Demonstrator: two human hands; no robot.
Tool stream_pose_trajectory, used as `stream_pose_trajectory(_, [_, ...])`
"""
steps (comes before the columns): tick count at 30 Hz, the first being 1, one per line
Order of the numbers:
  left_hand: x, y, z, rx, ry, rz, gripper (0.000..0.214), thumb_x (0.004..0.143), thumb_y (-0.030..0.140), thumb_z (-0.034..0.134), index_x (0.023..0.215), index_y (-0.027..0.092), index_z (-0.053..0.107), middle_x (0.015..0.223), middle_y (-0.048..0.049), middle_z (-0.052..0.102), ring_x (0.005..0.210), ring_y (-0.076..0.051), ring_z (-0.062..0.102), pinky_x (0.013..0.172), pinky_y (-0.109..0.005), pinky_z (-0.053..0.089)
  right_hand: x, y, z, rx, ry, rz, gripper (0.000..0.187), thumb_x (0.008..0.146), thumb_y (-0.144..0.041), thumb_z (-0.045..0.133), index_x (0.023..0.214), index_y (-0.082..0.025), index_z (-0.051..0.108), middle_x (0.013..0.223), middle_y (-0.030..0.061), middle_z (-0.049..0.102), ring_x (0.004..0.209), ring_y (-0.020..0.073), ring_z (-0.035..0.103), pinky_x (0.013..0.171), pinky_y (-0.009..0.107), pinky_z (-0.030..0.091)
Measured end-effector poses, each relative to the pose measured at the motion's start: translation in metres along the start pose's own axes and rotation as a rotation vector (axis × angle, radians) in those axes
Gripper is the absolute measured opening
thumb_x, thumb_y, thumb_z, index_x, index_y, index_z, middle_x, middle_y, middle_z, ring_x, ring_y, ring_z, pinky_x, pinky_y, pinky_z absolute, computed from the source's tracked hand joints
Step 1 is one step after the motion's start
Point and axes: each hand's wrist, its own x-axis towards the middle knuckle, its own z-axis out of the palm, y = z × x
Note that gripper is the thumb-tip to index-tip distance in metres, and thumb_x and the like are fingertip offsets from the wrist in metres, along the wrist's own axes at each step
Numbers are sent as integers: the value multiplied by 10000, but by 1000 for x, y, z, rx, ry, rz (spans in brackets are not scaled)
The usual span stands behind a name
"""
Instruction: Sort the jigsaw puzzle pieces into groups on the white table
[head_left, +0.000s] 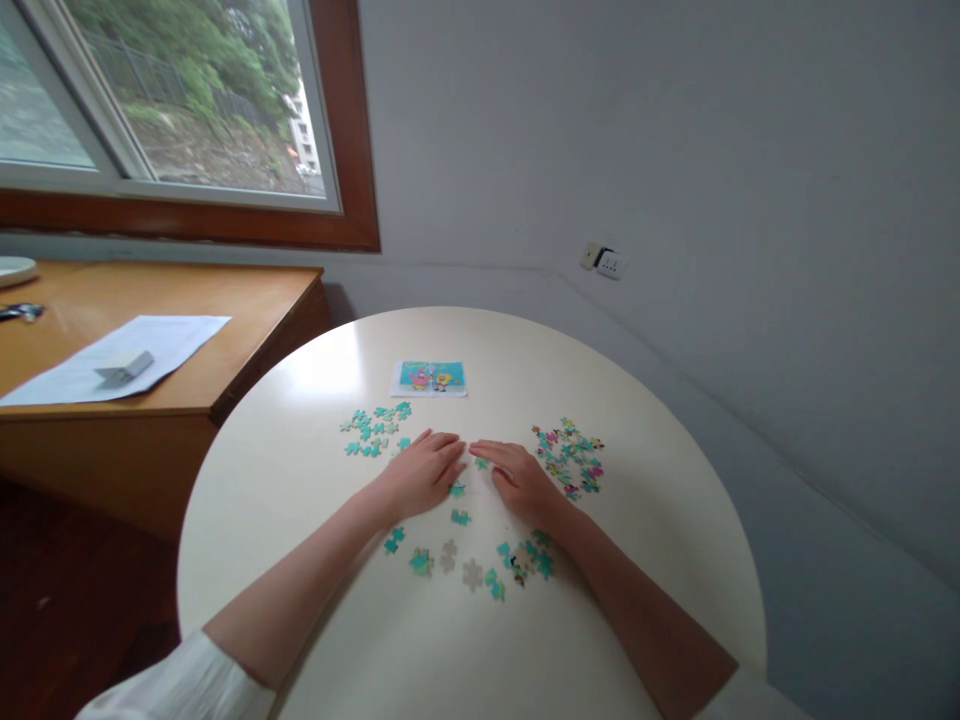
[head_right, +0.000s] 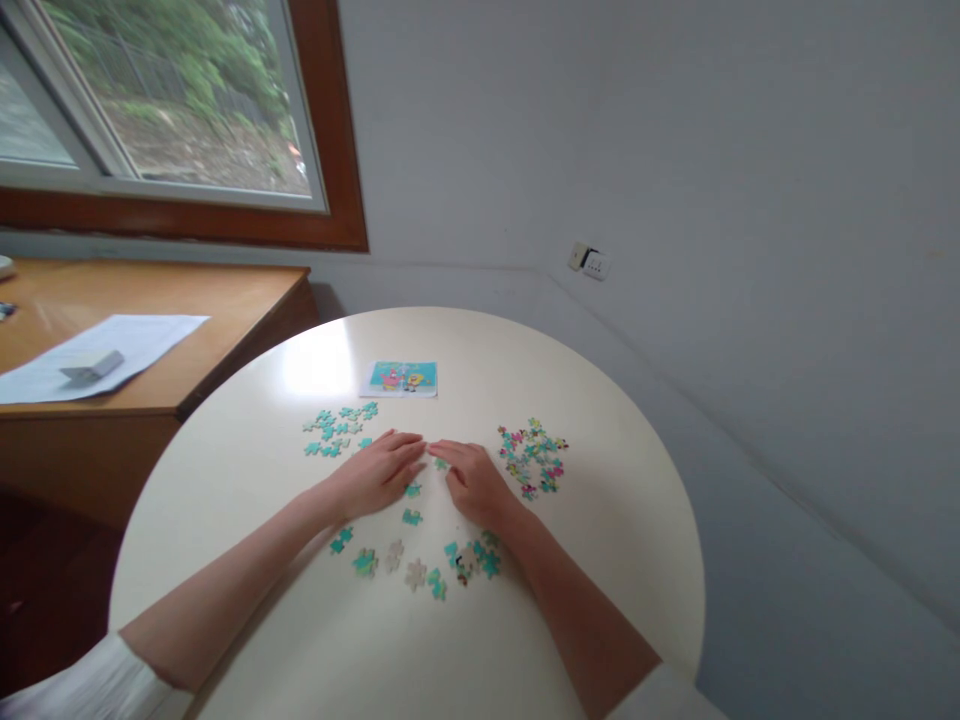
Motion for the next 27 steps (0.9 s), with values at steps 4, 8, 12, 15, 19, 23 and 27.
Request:
stream_pose_trajectory(4, [1,-8,3,69,61,-68,304,884,203,315,1040,159,572,1141,-115,573,1098,-211,516,1029,-422,323,-1,-14,-2,-118,-284,7,441,908,-228,270,1311,-148,426,1363,102,434,1302,182,325,1078,428,219])
stream_pose_trajectory(8, [0,-10,4,91,68,-79,282,858,183,354,1051,159,558,1162,-118,558,1102,-215,514,1020,-422,337,-2,-19,-3,-260,-343,95,493,942,-314,176,1362,-114,343,1405,114,357,1329,182,268,1101,441,142])
stream_pose_trajectory(12, [-1,-9,3,100,45,-78,290,844,190,380,1082,146,540,1197,-128,535,1113,-226,505,1025,-428,331,-3,-10,-2,-460,-263,232,555,942,-371,134,1342,-69,372,1381,166,377,1312,220,303,1098,473,98])
stream_pose_trajectory(15, [0,-9,2,102,34,-80,291,840,188,385,1085,152,538,1202,-127,533,1115,-228,504,1027,-430,330,-4,-2,-2,-599,-219,348,606,936,-404,132,1328,-10,375,1363,213,386,1304,254,313,1094,479,82])
stream_pose_trajectory(19, [-1,-9,2,93,35,-86,279,838,190,390,1071,170,541,1187,-118,543,1113,-224,508,1030,-429,329,-5,3,-3,-697,-214,447,639,930,-424,153,1320,35,368,1368,245,361,1315,290,279,1090,477,90])
stream_pose_trajectory(23, [-1,-10,2,90,29,-86,278,837,191,389,1072,163,535,1195,-121,537,1109,-226,508,1032,-439,326,-5,3,-4,-710,-224,458,651,928,-424,141,1321,46,362,1372,250,351,1319,296,268,1090,475,86])
stream_pose_trajectory(27, [-1,-10,2,96,22,-87,264,838,193,384,1048,164,542,1179,-117,545,1103,-223,509,1028,-432,332,-5,5,-2,-708,-224,459,657,926,-432,128,1329,35,354,1372,243,358,1317,293,272,1089,469,88])
